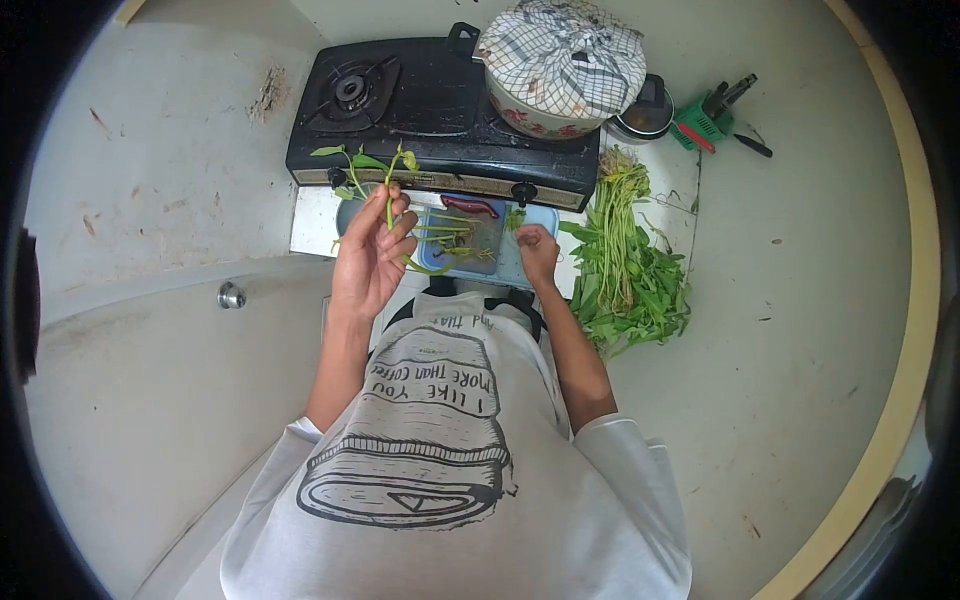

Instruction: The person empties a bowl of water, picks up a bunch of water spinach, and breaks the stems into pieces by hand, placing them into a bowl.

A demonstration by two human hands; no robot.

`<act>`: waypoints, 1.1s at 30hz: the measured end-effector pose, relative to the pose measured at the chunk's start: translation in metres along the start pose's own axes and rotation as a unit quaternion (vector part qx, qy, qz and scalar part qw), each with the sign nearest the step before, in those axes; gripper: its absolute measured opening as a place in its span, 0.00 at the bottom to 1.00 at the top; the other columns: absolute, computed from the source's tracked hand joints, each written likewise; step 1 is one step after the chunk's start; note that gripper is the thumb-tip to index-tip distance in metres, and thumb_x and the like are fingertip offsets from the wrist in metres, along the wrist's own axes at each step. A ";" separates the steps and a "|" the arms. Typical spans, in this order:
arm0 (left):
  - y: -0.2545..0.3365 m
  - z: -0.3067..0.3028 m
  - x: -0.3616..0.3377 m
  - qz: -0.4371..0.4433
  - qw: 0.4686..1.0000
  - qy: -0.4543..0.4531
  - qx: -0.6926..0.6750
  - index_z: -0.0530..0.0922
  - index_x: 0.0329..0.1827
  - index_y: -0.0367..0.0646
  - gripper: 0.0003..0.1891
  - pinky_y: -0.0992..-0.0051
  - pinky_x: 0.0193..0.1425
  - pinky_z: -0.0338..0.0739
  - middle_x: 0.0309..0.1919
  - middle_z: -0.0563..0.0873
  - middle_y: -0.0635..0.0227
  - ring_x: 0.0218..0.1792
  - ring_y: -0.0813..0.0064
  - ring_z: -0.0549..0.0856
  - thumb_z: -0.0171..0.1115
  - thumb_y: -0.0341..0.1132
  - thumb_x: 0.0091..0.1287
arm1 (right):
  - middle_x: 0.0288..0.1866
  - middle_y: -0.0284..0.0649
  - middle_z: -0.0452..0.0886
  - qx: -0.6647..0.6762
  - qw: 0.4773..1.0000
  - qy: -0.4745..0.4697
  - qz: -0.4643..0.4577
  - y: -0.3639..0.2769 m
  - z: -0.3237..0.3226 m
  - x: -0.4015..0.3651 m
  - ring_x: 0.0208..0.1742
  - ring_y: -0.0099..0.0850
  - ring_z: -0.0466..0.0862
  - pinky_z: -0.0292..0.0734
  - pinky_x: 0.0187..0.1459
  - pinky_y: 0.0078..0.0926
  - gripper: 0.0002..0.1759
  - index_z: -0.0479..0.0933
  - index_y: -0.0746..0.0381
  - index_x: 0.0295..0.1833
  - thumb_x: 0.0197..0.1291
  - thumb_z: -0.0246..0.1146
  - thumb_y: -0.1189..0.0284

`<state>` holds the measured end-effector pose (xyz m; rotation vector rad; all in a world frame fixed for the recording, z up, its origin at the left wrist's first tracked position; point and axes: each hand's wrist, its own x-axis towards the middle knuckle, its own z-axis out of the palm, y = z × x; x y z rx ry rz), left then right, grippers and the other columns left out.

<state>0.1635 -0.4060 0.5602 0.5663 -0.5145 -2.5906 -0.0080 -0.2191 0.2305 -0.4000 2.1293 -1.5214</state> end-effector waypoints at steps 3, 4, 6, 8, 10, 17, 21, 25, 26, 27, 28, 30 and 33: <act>-0.002 -0.001 0.000 0.001 1.000 0.004 0.030 0.77 0.52 0.39 0.10 0.87 0.24 0.62 0.38 0.79 0.73 0.26 0.89 0.68 0.53 0.37 0.83 | 0.43 0.43 0.91 -0.064 0.995 -0.071 0.030 0.001 -0.005 -0.020 0.45 0.30 0.90 0.83 0.51 0.28 0.11 0.85 0.65 0.48 0.59 0.67 0.80; -0.003 -0.002 0.001 -0.001 0.999 0.004 0.033 0.77 0.52 0.39 0.10 0.87 0.24 0.61 0.38 0.79 0.73 0.26 0.89 0.67 0.53 0.37 0.83 | 0.44 0.43 0.91 -0.081 0.992 -0.092 0.026 -0.001 -0.006 -0.023 0.45 0.32 0.90 0.83 0.51 0.28 0.11 0.86 0.64 0.48 0.59 0.66 0.80; -0.004 -0.003 0.003 -0.006 0.999 0.002 0.041 0.77 0.52 0.40 0.10 0.87 0.24 0.61 0.38 0.79 0.74 0.26 0.89 0.67 0.53 0.37 0.83 | 0.45 0.44 0.91 -0.116 0.984 -0.133 0.019 -0.006 -0.012 -0.029 0.46 0.34 0.91 0.83 0.52 0.30 0.13 0.86 0.63 0.50 0.59 0.66 0.79; -0.005 -0.002 0.005 -0.012 0.998 0.004 0.062 0.78 0.53 0.39 0.10 0.87 0.24 0.61 0.38 0.78 0.74 0.26 0.90 0.67 0.54 0.37 0.82 | 0.47 0.45 0.90 -0.156 0.979 -0.133 -0.017 -0.012 -0.015 -0.035 0.47 0.36 0.90 0.83 0.52 0.31 0.13 0.86 0.63 0.50 0.60 0.65 0.78; -0.005 -0.001 0.007 -0.018 0.997 0.007 0.078 0.78 0.53 0.39 0.11 0.87 0.24 0.60 0.37 0.78 0.75 0.26 0.90 0.67 0.54 0.37 0.82 | 0.48 0.46 0.90 -0.166 0.977 -0.132 -0.034 -0.029 -0.017 -0.037 0.49 0.37 0.90 0.83 0.52 0.32 0.12 0.86 0.63 0.50 0.60 0.66 0.77; -0.011 0.004 0.010 -0.035 0.988 -0.015 0.150 0.79 0.54 0.37 0.13 0.87 0.24 0.59 0.32 0.75 0.77 0.25 0.90 0.67 0.55 0.40 0.82 | 0.47 0.39 0.90 -0.027 0.993 -0.068 -0.089 -0.175 -0.031 -0.042 0.49 0.28 0.88 0.79 0.52 0.30 0.11 0.84 0.63 0.54 0.75 0.63 0.70; -0.013 0.010 0.011 -0.054 0.981 -0.023 0.187 0.79 0.53 0.36 0.14 0.87 0.24 0.59 0.30 0.74 0.77 0.25 0.90 0.67 0.55 0.41 0.82 | 0.53 0.41 0.88 0.066 0.980 -0.004 -0.188 -0.264 -0.037 -0.050 0.51 0.29 0.86 0.78 0.52 0.28 0.10 0.84 0.63 0.55 0.72 0.64 0.73; -0.013 0.010 0.013 -0.075 0.980 -0.034 0.184 0.79 0.52 0.37 0.14 0.86 0.24 0.59 0.30 0.73 0.77 0.25 0.90 0.67 0.54 0.41 0.82 | 0.57 0.42 0.85 0.037 0.954 0.028 -0.297 -0.328 -0.043 -0.060 0.52 0.32 0.85 0.77 0.52 0.29 0.12 0.84 0.62 0.55 0.68 0.66 0.76; -0.013 0.011 0.014 -0.078 0.979 -0.032 0.187 0.79 0.51 0.37 0.14 0.86 0.23 0.58 0.30 0.73 0.77 0.25 0.90 0.67 0.54 0.40 0.82 | 0.58 0.43 0.85 0.026 0.948 0.027 -0.316 -0.339 -0.044 -0.062 0.53 0.33 0.85 0.77 0.52 0.30 0.12 0.84 0.62 0.55 0.67 0.67 0.77; -0.013 0.012 0.015 -0.081 0.978 -0.030 0.190 0.79 0.51 0.38 0.14 0.86 0.23 0.58 0.30 0.73 0.77 0.25 0.90 0.67 0.53 0.40 0.82 | 0.58 0.42 0.85 -0.005 0.936 0.028 -0.350 -0.348 -0.045 -0.063 0.54 0.34 0.84 0.77 0.53 0.31 0.13 0.84 0.62 0.55 0.65 0.67 0.77; -0.012 0.013 0.015 -0.079 0.976 -0.032 0.202 0.79 0.51 0.38 0.13 0.86 0.23 0.58 0.30 0.73 0.77 0.24 0.90 0.66 0.53 0.40 0.82 | 0.58 0.41 0.85 -0.036 0.923 0.028 -0.383 -0.355 -0.045 -0.061 0.54 0.36 0.84 0.76 0.54 0.33 0.13 0.85 0.61 0.54 0.64 0.68 0.77; -0.012 0.018 0.015 -0.075 0.971 -0.033 0.225 0.79 0.49 0.38 0.13 0.86 0.23 0.57 0.29 0.73 0.77 0.24 0.90 0.66 0.53 0.40 0.82 | 0.57 0.39 0.85 -0.099 0.899 0.018 -0.426 -0.361 -0.046 -0.060 0.56 0.37 0.83 0.74 0.56 0.36 0.14 0.85 0.60 0.53 0.62 0.69 0.77; -0.012 0.023 0.016 -0.071 0.960 -0.040 0.266 0.80 0.48 0.38 0.13 0.85 0.25 0.58 0.27 0.72 0.78 0.24 0.90 0.65 0.53 0.39 0.82 | 0.56 0.35 0.86 -0.175 0.875 0.003 -0.451 -0.362 -0.049 -0.056 0.56 0.37 0.82 0.69 0.59 0.37 0.14 0.87 0.58 0.51 0.59 0.70 0.76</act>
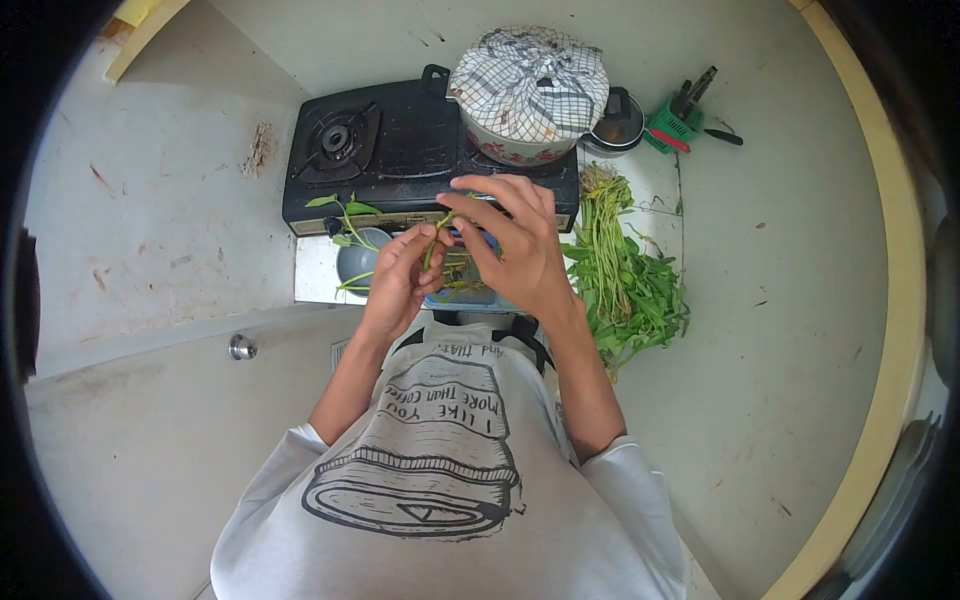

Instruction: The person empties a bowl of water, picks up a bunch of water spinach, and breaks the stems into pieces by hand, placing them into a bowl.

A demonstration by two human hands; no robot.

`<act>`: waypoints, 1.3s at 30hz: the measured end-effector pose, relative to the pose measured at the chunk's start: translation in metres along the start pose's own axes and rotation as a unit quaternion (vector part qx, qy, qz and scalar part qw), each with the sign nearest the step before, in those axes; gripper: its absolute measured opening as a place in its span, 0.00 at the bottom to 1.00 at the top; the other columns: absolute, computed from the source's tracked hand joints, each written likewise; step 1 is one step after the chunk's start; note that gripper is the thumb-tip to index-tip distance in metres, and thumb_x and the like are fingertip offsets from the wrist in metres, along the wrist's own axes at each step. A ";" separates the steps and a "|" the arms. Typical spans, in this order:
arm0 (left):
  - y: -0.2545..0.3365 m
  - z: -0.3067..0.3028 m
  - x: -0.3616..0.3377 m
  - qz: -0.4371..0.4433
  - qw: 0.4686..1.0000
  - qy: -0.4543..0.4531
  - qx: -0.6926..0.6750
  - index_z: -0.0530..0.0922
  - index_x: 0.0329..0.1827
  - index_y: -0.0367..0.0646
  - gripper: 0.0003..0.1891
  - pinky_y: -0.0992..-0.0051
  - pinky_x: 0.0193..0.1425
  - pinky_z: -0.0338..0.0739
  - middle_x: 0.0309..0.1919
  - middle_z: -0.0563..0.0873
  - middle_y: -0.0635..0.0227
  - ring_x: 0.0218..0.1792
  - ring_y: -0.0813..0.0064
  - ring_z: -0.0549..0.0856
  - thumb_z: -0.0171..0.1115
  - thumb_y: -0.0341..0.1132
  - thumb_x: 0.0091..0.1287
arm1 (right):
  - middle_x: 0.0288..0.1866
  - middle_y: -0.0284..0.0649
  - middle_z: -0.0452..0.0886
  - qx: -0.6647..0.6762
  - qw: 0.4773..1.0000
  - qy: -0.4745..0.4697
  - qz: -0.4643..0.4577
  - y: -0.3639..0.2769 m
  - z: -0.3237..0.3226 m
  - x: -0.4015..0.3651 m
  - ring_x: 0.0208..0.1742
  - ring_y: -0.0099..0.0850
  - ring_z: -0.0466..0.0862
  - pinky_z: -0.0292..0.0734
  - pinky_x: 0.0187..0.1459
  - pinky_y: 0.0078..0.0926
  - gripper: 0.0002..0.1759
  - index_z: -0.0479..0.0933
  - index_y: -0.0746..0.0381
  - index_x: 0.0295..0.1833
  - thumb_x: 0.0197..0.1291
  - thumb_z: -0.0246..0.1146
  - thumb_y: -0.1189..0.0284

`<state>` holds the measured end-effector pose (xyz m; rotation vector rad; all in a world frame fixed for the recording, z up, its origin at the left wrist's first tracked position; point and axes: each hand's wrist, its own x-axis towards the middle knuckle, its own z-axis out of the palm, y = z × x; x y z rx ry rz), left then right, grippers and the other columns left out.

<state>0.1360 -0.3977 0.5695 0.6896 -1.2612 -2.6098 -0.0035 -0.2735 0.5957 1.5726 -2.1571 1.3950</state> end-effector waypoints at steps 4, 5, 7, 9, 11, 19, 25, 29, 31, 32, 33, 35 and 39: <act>-0.005 -0.002 0.005 0.032 0.998 -0.024 0.045 0.81 0.47 0.38 0.13 0.85 0.26 0.58 0.28 0.73 0.77 0.23 0.90 0.64 0.53 0.38 0.82 | 0.49 0.31 0.86 -0.023 1.000 0.005 -0.004 0.009 0.002 -0.005 0.52 0.34 0.83 0.66 0.56 0.35 0.10 0.86 0.57 0.45 0.57 0.71 0.77; -0.006 -0.003 0.006 0.038 0.997 -0.029 0.054 0.81 0.48 0.39 0.12 0.85 0.26 0.58 0.28 0.74 0.77 0.23 0.90 0.64 0.52 0.37 0.82 | 0.47 0.31 0.86 -0.022 1.000 0.009 0.002 0.010 0.003 -0.006 0.51 0.33 0.83 0.66 0.55 0.35 0.09 0.86 0.57 0.44 0.57 0.71 0.77; -0.008 -0.004 0.009 0.043 0.996 -0.035 0.073 0.81 0.49 0.39 0.12 0.85 0.25 0.58 0.29 0.75 0.77 0.23 0.91 0.65 0.52 0.37 0.82 | 0.44 0.31 0.86 -0.020 1.000 0.016 0.017 0.010 0.003 -0.009 0.49 0.33 0.84 0.65 0.54 0.34 0.07 0.85 0.58 0.42 0.57 0.71 0.77; -0.008 -0.004 0.012 0.040 0.994 -0.037 0.093 0.81 0.50 0.40 0.11 0.85 0.25 0.58 0.30 0.76 0.77 0.23 0.91 0.65 0.54 0.37 0.81 | 0.42 0.33 0.85 -0.003 0.999 0.020 0.039 0.010 0.002 -0.011 0.48 0.34 0.84 0.66 0.54 0.34 0.06 0.84 0.59 0.41 0.57 0.71 0.77; -0.005 0.001 0.012 0.040 0.994 -0.025 0.094 0.81 0.52 0.41 0.10 0.85 0.26 0.58 0.31 0.78 0.77 0.24 0.91 0.67 0.56 0.37 0.81 | 0.41 0.35 0.85 0.028 0.997 0.022 0.068 0.010 0.002 -0.014 0.47 0.36 0.84 0.68 0.53 0.34 0.06 0.84 0.60 0.41 0.58 0.70 0.78; -0.005 0.008 0.019 0.005 0.998 -0.026 0.056 0.79 0.58 0.39 0.13 0.86 0.27 0.60 0.39 0.82 0.75 0.27 0.90 0.69 0.61 0.36 0.78 | 0.43 0.40 0.85 0.238 0.948 0.058 0.204 0.020 0.012 -0.037 0.46 0.31 0.84 0.73 0.54 0.31 0.05 0.83 0.64 0.44 0.64 0.69 0.76; -0.012 0.013 0.020 -0.005 0.999 -0.029 0.043 0.79 0.58 0.39 0.13 0.87 0.28 0.61 0.41 0.83 0.74 0.28 0.90 0.70 0.62 0.36 0.78 | 0.45 0.37 0.85 0.343 0.888 0.053 0.301 0.029 0.019 -0.057 0.50 0.26 0.82 0.73 0.56 0.28 0.06 0.84 0.64 0.46 0.68 0.68 0.73; -0.021 0.012 0.020 -0.005 0.999 -0.024 0.038 0.79 0.58 0.40 0.12 0.86 0.28 0.60 0.41 0.83 0.75 0.28 0.90 0.70 0.62 0.36 0.77 | 0.45 0.34 0.85 0.433 0.833 0.060 0.339 0.024 0.017 -0.060 0.49 0.24 0.81 0.73 0.55 0.29 0.06 0.84 0.63 0.47 0.69 0.68 0.73; -0.023 0.013 0.018 -0.004 0.999 -0.015 0.046 0.80 0.56 0.40 0.11 0.86 0.28 0.60 0.40 0.83 0.75 0.27 0.90 0.70 0.63 0.36 0.77 | 0.44 0.36 0.85 0.429 0.833 0.049 0.347 0.025 0.016 -0.061 0.49 0.26 0.81 0.73 0.55 0.29 0.07 0.84 0.63 0.47 0.68 0.68 0.73; -0.024 0.013 0.018 -0.002 0.998 -0.007 0.057 0.81 0.55 0.40 0.11 0.86 0.28 0.60 0.39 0.83 0.75 0.27 0.90 0.70 0.63 0.36 0.77 | 0.44 0.36 0.85 0.427 0.833 0.043 0.350 0.026 0.015 -0.062 0.49 0.27 0.82 0.73 0.55 0.29 0.07 0.83 0.63 0.48 0.67 0.69 0.73; -0.024 0.014 0.017 0.000 0.998 0.002 0.069 0.81 0.54 0.40 0.10 0.86 0.28 0.60 0.39 0.83 0.76 0.27 0.91 0.70 0.64 0.36 0.77 | 0.43 0.37 0.85 0.363 0.875 0.030 0.318 0.026 0.011 -0.061 0.48 0.28 0.82 0.72 0.55 0.30 0.07 0.83 0.63 0.47 0.66 0.69 0.73; -0.024 0.013 0.016 0.040 0.989 0.011 0.141 0.82 0.52 0.40 0.09 0.85 0.28 0.60 0.39 0.84 0.76 0.28 0.92 0.70 0.65 0.35 0.76 | 0.41 0.37 0.84 0.228 0.942 0.002 0.246 0.023 0.001 -0.054 0.47 0.30 0.83 0.70 0.56 0.32 0.07 0.82 0.62 0.45 0.64 0.70 0.74; -0.019 0.015 0.013 0.075 0.966 0.014 0.248 0.82 0.50 0.39 0.07 0.85 0.32 0.65 0.40 0.84 0.76 0.33 0.93 0.74 0.66 0.32 0.75 | 0.39 0.35 0.84 0.036 0.991 -0.001 0.130 0.011 -0.012 -0.045 0.46 0.34 0.83 0.64 0.57 0.34 0.05 0.81 0.60 0.42 0.61 0.69 0.75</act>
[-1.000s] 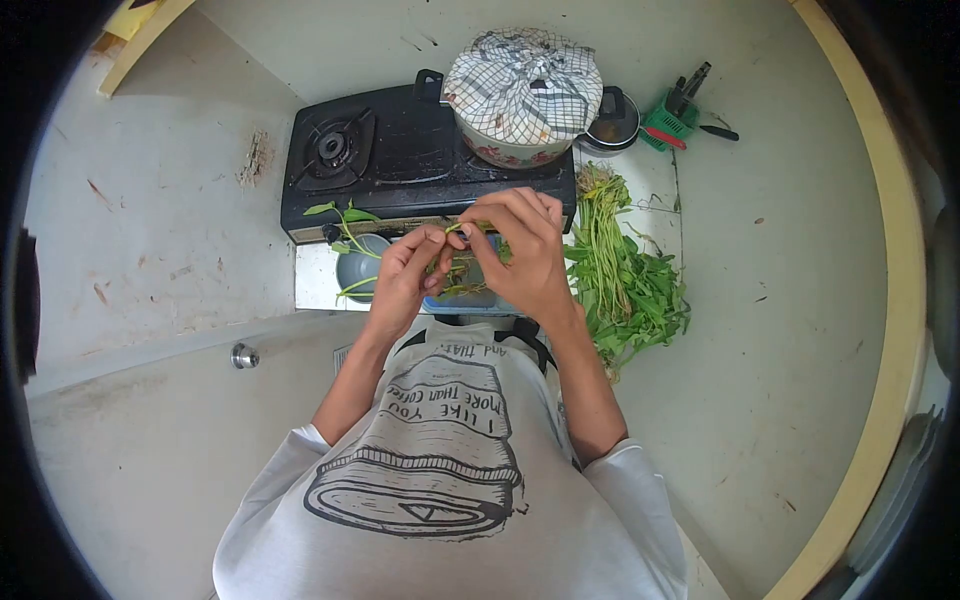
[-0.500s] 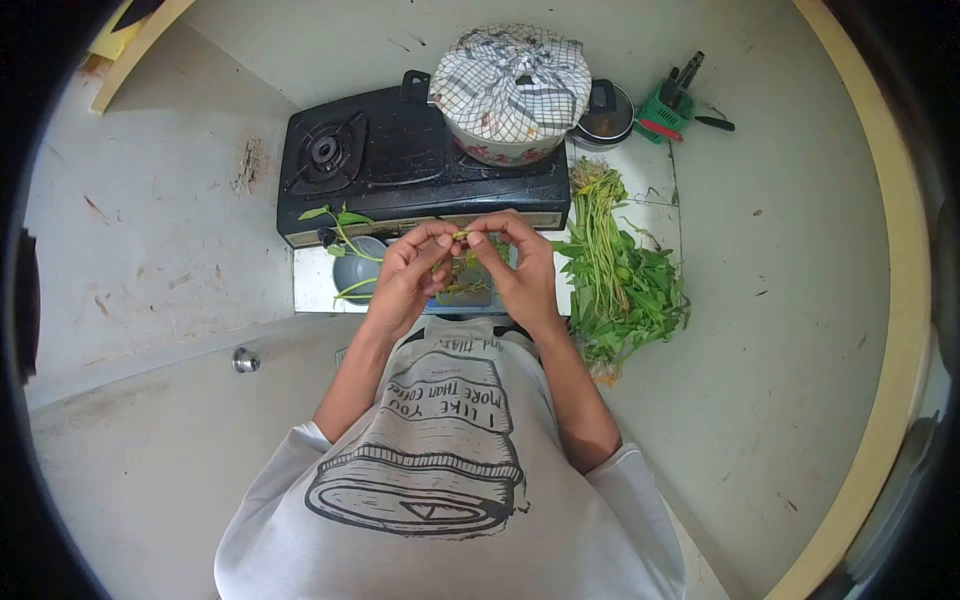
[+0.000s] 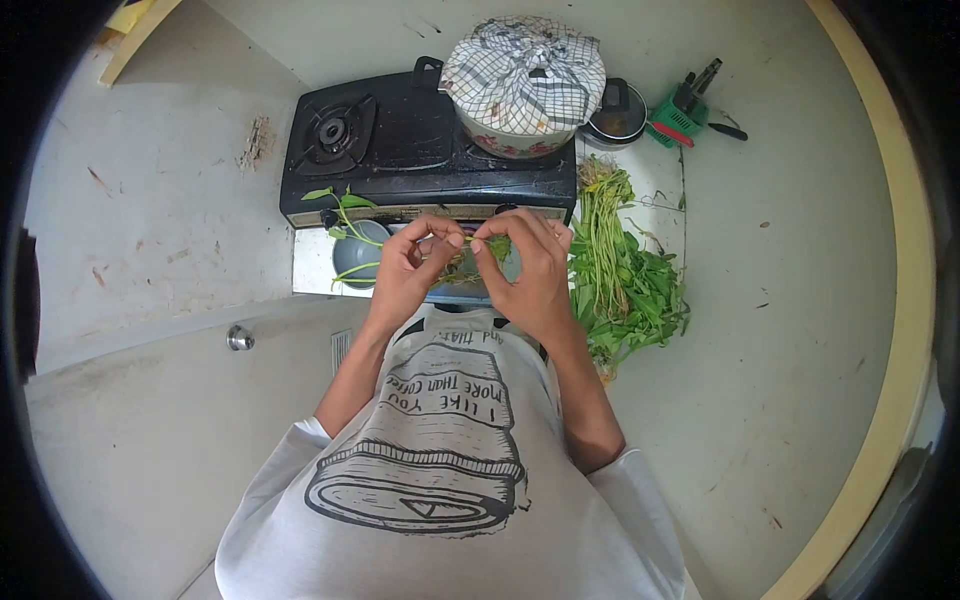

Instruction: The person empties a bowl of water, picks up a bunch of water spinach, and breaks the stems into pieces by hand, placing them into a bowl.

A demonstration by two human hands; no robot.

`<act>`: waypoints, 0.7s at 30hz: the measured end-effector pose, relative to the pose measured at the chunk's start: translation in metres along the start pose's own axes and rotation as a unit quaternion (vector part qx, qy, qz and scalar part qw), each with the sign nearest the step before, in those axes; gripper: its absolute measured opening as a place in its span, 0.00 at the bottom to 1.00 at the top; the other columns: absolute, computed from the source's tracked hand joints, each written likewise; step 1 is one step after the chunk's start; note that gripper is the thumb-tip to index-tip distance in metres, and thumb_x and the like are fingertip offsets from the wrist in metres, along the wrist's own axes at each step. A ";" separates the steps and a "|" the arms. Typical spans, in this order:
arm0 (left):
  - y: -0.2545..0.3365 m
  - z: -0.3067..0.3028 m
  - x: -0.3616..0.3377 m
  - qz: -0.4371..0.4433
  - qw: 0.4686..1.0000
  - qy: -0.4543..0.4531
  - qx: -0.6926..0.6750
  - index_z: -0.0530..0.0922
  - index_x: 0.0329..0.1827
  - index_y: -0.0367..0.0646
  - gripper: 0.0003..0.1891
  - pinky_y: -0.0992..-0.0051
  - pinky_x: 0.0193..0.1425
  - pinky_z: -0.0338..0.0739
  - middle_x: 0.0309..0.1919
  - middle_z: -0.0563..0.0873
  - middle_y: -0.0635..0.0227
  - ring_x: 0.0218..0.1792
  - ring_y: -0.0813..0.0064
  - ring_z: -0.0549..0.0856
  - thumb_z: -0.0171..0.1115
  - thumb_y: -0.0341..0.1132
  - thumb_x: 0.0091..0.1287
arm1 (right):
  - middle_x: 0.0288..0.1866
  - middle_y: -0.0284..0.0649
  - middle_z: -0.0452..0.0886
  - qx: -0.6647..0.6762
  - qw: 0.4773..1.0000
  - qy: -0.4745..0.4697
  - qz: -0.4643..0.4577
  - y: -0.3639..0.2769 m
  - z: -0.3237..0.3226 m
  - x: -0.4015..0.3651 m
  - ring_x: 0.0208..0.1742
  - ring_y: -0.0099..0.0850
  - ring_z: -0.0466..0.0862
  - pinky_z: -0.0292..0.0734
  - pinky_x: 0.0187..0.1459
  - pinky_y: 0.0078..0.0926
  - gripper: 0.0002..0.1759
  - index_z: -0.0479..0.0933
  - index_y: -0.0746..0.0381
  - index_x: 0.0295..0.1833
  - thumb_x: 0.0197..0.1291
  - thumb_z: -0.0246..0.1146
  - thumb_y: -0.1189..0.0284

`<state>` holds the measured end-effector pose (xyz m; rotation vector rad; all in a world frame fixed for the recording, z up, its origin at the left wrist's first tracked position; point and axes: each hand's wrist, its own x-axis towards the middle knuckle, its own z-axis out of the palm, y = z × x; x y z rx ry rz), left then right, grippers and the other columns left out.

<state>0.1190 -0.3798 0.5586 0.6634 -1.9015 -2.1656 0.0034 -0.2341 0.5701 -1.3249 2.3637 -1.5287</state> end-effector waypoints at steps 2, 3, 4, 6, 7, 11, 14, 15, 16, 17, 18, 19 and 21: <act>-0.004 0.003 0.001 0.053 0.999 -0.007 0.004 0.82 0.50 0.38 0.07 0.83 0.38 0.69 0.41 0.84 0.75 0.37 0.90 0.76 0.66 0.31 0.75 | 0.39 0.33 0.84 -0.032 0.999 0.003 -0.038 -0.001 -0.002 0.001 0.45 0.34 0.83 0.62 0.58 0.34 0.04 0.80 0.59 0.40 0.61 0.69 0.75; -0.005 0.004 0.001 0.079 0.997 -0.010 0.006 0.82 0.50 0.37 0.06 0.83 0.40 0.71 0.42 0.84 0.74 0.39 0.89 0.78 0.66 0.30 0.75 | 0.39 0.34 0.84 -0.030 0.999 0.000 -0.042 -0.002 -0.004 0.001 0.45 0.35 0.84 0.62 0.57 0.35 0.04 0.80 0.60 0.40 0.61 0.69 0.75; -0.004 0.003 0.000 0.071 0.997 -0.009 0.016 0.82 0.49 0.37 0.06 0.82 0.43 0.72 0.42 0.84 0.74 0.40 0.88 0.78 0.66 0.29 0.75 | 0.39 0.34 0.84 -0.028 0.999 -0.003 -0.046 -0.004 -0.006 0.002 0.46 0.35 0.84 0.63 0.57 0.35 0.04 0.81 0.60 0.40 0.60 0.69 0.75; 0.002 0.003 -0.003 0.055 0.998 -0.005 0.035 0.82 0.49 0.36 0.06 0.81 0.47 0.74 0.43 0.84 0.73 0.43 0.86 0.79 0.67 0.29 0.74 | 0.39 0.35 0.84 0.002 0.999 -0.010 -0.036 -0.004 -0.006 0.002 0.46 0.35 0.84 0.65 0.56 0.35 0.05 0.81 0.60 0.41 0.61 0.69 0.76; 0.002 0.003 -0.003 0.054 0.998 -0.008 0.023 0.82 0.48 0.36 0.06 0.82 0.47 0.74 0.43 0.84 0.73 0.43 0.86 0.79 0.67 0.29 0.74 | 0.39 0.36 0.84 0.031 0.999 -0.013 -0.024 -0.004 -0.007 0.002 0.46 0.34 0.84 0.66 0.56 0.34 0.05 0.81 0.61 0.41 0.61 0.69 0.76; 0.005 0.004 -0.004 0.079 0.997 -0.012 -0.006 0.82 0.48 0.36 0.05 0.82 0.47 0.73 0.43 0.84 0.73 0.43 0.87 0.79 0.66 0.28 0.74 | 0.42 0.39 0.84 0.215 0.975 -0.024 0.060 0.000 -0.001 -0.003 0.47 0.30 0.83 0.72 0.56 0.30 0.05 0.82 0.63 0.45 0.64 0.68 0.78; 0.003 0.002 -0.003 0.086 0.996 0.017 -0.023 0.82 0.47 0.37 0.04 0.83 0.42 0.70 0.40 0.82 0.75 0.39 0.89 0.77 0.65 0.28 0.75 | 0.44 0.39 0.83 0.397 0.905 0.026 0.152 0.006 0.002 -0.010 0.49 0.27 0.81 0.72 0.57 0.26 0.05 0.83 0.66 0.46 0.66 0.67 0.79; 0.003 0.000 -0.004 0.084 0.996 0.031 -0.030 0.82 0.47 0.38 0.04 0.83 0.39 0.69 0.39 0.82 0.76 0.37 0.89 0.76 0.65 0.29 0.75 | 0.45 0.38 0.83 0.408 0.899 0.041 0.155 0.006 -0.002 -0.008 0.49 0.26 0.80 0.72 0.56 0.25 0.05 0.83 0.65 0.46 0.66 0.68 0.79; 0.005 -0.003 -0.006 0.077 0.996 0.029 -0.039 0.81 0.47 0.39 0.04 0.83 0.37 0.66 0.37 0.81 0.77 0.35 0.90 0.74 0.64 0.30 0.76 | 0.45 0.37 0.82 0.419 0.892 0.058 0.157 0.006 -0.007 -0.005 0.48 0.25 0.80 0.72 0.56 0.25 0.04 0.83 0.65 0.46 0.67 0.68 0.78; 0.009 -0.008 -0.009 0.069 0.996 0.027 -0.049 0.81 0.47 0.39 0.04 0.83 0.34 0.63 0.36 0.79 0.77 0.32 0.91 0.72 0.64 0.30 0.76 | 0.46 0.36 0.82 0.429 0.886 0.074 0.160 0.008 -0.012 -0.002 0.48 0.24 0.79 0.72 0.55 0.24 0.04 0.84 0.65 0.46 0.67 0.68 0.78; 0.011 -0.011 -0.012 0.061 0.996 0.024 -0.059 0.81 0.47 0.40 0.04 0.83 0.32 0.61 0.34 0.78 0.78 0.30 0.91 0.69 0.64 0.31 0.76 | 0.46 0.35 0.82 0.366 0.915 0.072 0.152 0.015 -0.012 -0.002 0.48 0.23 0.79 0.72 0.55 0.23 0.04 0.84 0.64 0.46 0.67 0.69 0.77; 0.011 -0.013 -0.011 0.066 0.994 0.022 -0.079 0.80 0.47 0.42 0.05 0.82 0.29 0.53 0.31 0.75 0.80 0.26 0.91 0.63 0.63 0.33 0.77 | 0.46 0.35 0.82 0.302 0.940 0.070 0.142 0.026 -0.010 -0.003 0.48 0.21 0.79 0.71 0.54 0.23 0.05 0.85 0.64 0.46 0.67 0.70 0.76; 0.006 -0.015 -0.008 0.054 0.989 0.060 -0.120 0.80 0.48 0.42 0.05 0.83 0.29 0.54 0.30 0.74 0.80 0.26 0.91 0.63 0.62 0.33 0.77 | 0.39 0.32 0.82 0.181 0.969 0.035 0.162 0.058 -0.002 -0.009 0.42 0.17 0.78 0.73 0.48 0.20 0.07 0.85 0.63 0.46 0.65 0.72 0.74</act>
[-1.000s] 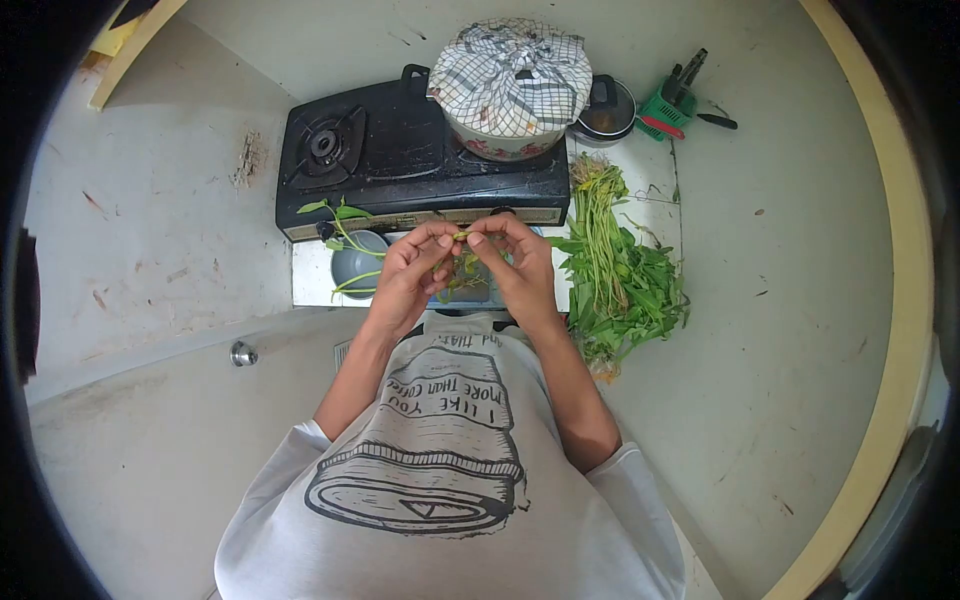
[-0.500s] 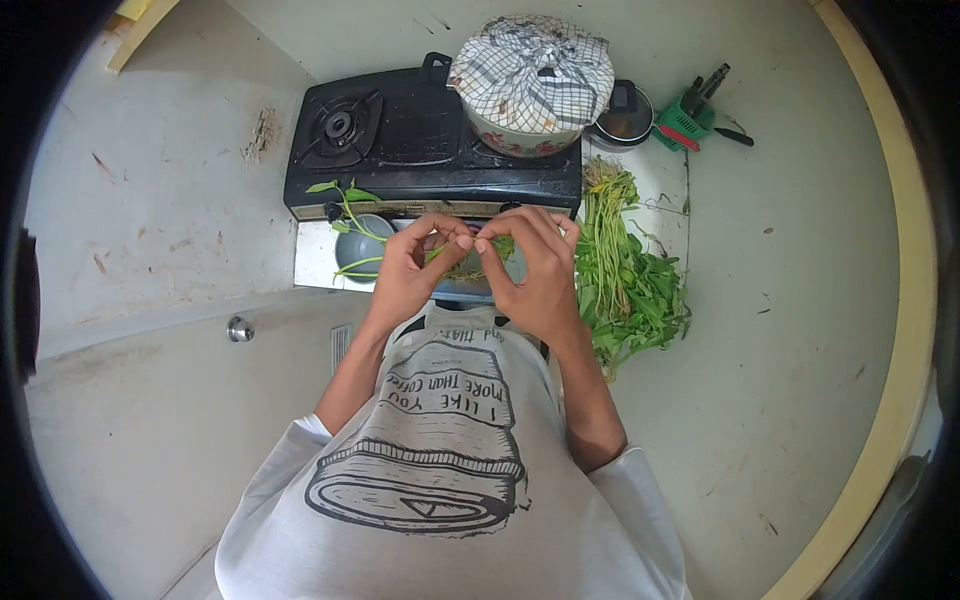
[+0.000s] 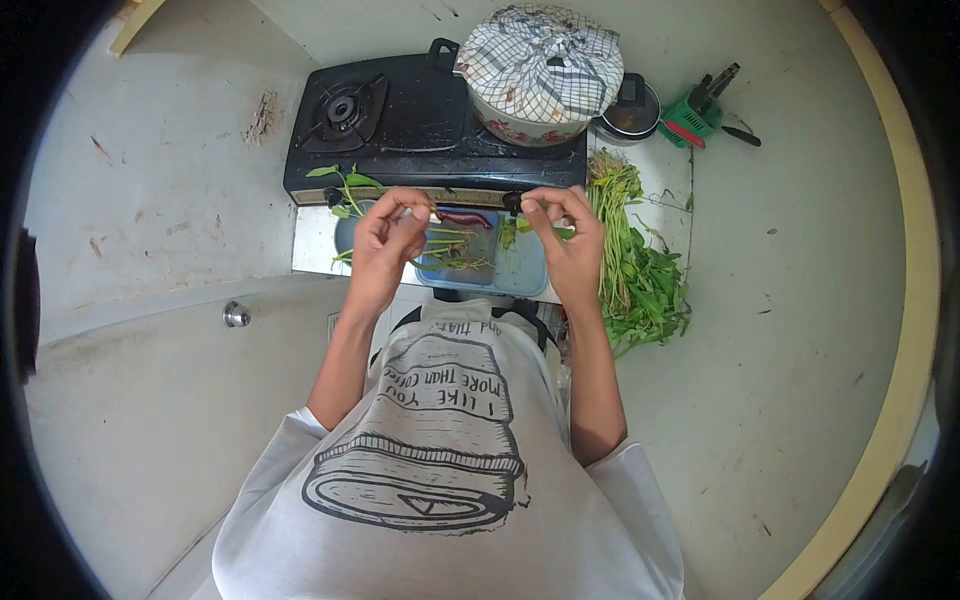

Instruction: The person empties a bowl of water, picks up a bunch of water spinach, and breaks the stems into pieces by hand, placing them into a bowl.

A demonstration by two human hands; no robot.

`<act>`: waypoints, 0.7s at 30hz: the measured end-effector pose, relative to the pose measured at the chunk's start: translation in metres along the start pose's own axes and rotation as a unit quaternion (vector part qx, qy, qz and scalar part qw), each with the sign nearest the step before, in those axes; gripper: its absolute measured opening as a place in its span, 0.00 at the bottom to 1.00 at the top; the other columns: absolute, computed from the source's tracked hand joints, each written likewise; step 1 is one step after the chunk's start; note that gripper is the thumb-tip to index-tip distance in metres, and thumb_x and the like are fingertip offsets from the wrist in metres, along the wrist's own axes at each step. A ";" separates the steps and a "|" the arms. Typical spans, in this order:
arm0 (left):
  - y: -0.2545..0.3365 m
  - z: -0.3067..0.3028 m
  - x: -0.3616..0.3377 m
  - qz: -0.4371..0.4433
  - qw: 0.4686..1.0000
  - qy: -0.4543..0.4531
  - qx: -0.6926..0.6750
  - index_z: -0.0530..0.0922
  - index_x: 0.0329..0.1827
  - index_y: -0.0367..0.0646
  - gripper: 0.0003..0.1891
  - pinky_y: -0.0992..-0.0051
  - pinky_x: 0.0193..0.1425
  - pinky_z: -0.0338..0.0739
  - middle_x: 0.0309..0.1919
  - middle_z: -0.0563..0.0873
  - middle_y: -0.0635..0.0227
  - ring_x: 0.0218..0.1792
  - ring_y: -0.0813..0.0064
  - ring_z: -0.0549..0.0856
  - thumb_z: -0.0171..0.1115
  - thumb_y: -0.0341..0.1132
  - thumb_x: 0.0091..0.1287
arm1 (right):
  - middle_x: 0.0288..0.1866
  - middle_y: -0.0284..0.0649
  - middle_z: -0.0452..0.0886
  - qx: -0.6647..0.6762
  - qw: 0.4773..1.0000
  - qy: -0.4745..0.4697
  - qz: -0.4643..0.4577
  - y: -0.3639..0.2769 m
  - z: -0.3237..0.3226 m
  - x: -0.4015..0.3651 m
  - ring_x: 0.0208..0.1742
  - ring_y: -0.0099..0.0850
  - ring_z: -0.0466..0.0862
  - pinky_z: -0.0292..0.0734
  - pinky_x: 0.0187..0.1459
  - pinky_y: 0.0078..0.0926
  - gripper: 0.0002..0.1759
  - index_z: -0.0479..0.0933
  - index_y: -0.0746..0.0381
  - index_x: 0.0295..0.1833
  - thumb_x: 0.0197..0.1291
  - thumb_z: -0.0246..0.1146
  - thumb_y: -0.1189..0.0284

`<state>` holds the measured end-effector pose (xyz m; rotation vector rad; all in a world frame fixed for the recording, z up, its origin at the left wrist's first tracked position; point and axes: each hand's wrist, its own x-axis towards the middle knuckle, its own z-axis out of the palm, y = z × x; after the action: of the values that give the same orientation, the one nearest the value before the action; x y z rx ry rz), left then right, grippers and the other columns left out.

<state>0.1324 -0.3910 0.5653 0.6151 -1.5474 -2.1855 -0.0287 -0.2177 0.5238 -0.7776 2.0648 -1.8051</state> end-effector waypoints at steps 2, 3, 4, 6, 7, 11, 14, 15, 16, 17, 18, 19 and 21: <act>0.002 -0.003 0.002 -0.010 0.998 0.026 -0.053 0.79 0.50 0.42 0.06 0.84 0.28 0.56 0.30 0.73 0.79 0.25 0.90 0.64 0.61 0.34 0.78 | 0.35 0.32 0.83 0.055 0.993 -0.047 0.089 0.035 0.006 0.000 0.37 0.18 0.78 0.74 0.45 0.22 0.06 0.86 0.64 0.45 0.65 0.72 0.75; 0.003 -0.004 0.002 -0.012 0.996 0.036 -0.077 0.79 0.50 0.41 0.06 0.84 0.28 0.57 0.31 0.73 0.79 0.25 0.90 0.64 0.60 0.34 0.79 | 0.34 0.32 0.84 0.083 0.985 -0.071 0.133 0.055 0.010 -0.001 0.35 0.18 0.78 0.75 0.43 0.22 0.06 0.86 0.64 0.45 0.64 0.72 0.75; 0.005 -0.005 0.003 -0.013 0.994 0.047 -0.100 0.79 0.50 0.41 0.06 0.84 0.28 0.57 0.32 0.74 0.78 0.25 0.90 0.64 0.60 0.34 0.79 | 0.33 0.32 0.85 0.064 0.988 -0.074 0.123 0.080 0.016 -0.004 0.34 0.19 0.79 0.76 0.42 0.23 0.06 0.86 0.64 0.45 0.64 0.71 0.76; 0.005 -0.012 0.005 -0.009 0.989 0.052 -0.137 0.77 0.51 0.41 0.07 0.85 0.28 0.60 0.35 0.75 0.76 0.26 0.89 0.65 0.58 0.35 0.80 | 0.32 0.34 0.86 0.028 0.991 -0.080 0.102 0.135 0.028 -0.012 0.32 0.20 0.80 0.77 0.40 0.24 0.05 0.86 0.64 0.45 0.64 0.70 0.77; 0.005 -0.014 0.005 -0.007 0.985 0.052 -0.167 0.77 0.52 0.41 0.07 0.85 0.28 0.60 0.35 0.75 0.76 0.26 0.89 0.65 0.58 0.35 0.80 | 0.33 0.34 0.87 -0.004 0.991 -0.084 0.105 0.160 0.033 -0.015 0.33 0.20 0.81 0.78 0.41 0.24 0.06 0.86 0.64 0.46 0.64 0.70 0.77; 0.006 -0.024 0.006 0.005 0.962 0.057 -0.266 0.76 0.54 0.42 0.08 0.84 0.28 0.62 0.36 0.74 0.76 0.26 0.89 0.66 0.56 0.35 0.81 | 0.37 0.38 0.89 -0.109 0.985 -0.091 0.098 0.214 0.050 -0.022 0.37 0.27 0.86 0.81 0.44 0.27 0.12 0.86 0.62 0.50 0.60 0.68 0.79; 0.009 -0.029 0.005 0.016 0.946 0.073 -0.317 0.77 0.54 0.41 0.09 0.84 0.27 0.62 0.35 0.75 0.76 0.25 0.88 0.66 0.57 0.36 0.81 | 0.43 0.42 0.86 -0.203 0.966 -0.136 0.085 0.228 0.056 -0.024 0.44 0.38 0.87 0.82 0.50 0.35 0.16 0.85 0.61 0.53 0.58 0.67 0.79; 0.009 -0.032 0.006 0.014 0.938 0.081 -0.336 0.77 0.54 0.41 0.09 0.84 0.27 0.62 0.35 0.76 0.76 0.25 0.87 0.66 0.57 0.36 0.81 | 0.46 0.44 0.84 -0.266 0.947 -0.163 0.081 0.228 0.058 -0.025 0.48 0.41 0.86 0.82 0.52 0.38 0.18 0.85 0.60 0.54 0.57 0.67 0.78; 0.008 -0.036 0.006 0.011 0.930 0.089 -0.355 0.77 0.54 0.40 0.09 0.83 0.26 0.62 0.34 0.76 0.76 0.25 0.87 0.66 0.57 0.36 0.81 | 0.49 0.45 0.83 -0.328 0.923 -0.189 0.077 0.228 0.060 -0.025 0.51 0.44 0.85 0.81 0.55 0.41 0.19 0.84 0.60 0.56 0.56 0.67 0.78; 0.007 -0.041 0.007 0.009 0.922 0.098 -0.374 0.77 0.54 0.40 0.09 0.83 0.26 0.62 0.34 0.76 0.76 0.25 0.87 0.66 0.57 0.36 0.81 | 0.52 0.47 0.80 -0.334 0.921 -0.185 0.076 0.228 0.062 -0.028 0.55 0.46 0.83 0.80 0.57 0.43 0.21 0.83 0.60 0.57 0.56 0.68 0.77; 0.005 -0.047 0.007 0.006 0.914 0.098 -0.393 0.78 0.55 0.40 0.10 0.82 0.26 0.63 0.33 0.77 0.76 0.25 0.86 0.66 0.58 0.37 0.81 | 0.55 0.48 0.78 -0.340 0.920 -0.181 0.074 0.214 0.065 -0.030 0.59 0.48 0.81 0.78 0.60 0.45 0.22 0.83 0.59 0.59 0.56 0.68 0.75; 0.002 -0.052 0.008 0.005 0.905 0.096 -0.414 0.78 0.55 0.40 0.10 0.82 0.27 0.63 0.33 0.77 0.76 0.25 0.86 0.66 0.58 0.37 0.81 | 0.59 0.49 0.75 -0.348 0.918 -0.178 0.072 0.204 0.068 -0.031 0.62 0.51 0.78 0.77 0.63 0.47 0.24 0.82 0.58 0.61 0.56 0.69 0.74; -0.001 -0.061 0.007 0.003 0.885 0.092 -0.456 0.78 0.55 0.41 0.10 0.82 0.27 0.64 0.34 0.78 0.75 0.25 0.86 0.66 0.59 0.37 0.80 | 0.65 0.51 0.73 -0.283 0.937 -0.203 -0.016 0.198 0.072 -0.031 0.66 0.50 0.78 0.75 0.67 0.43 0.28 0.80 0.56 0.65 0.55 0.70 0.73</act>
<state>0.1601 -0.4419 0.5459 0.4586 -0.3051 -2.4145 -0.0044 -0.2456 0.3138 -1.2116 2.2854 -0.9300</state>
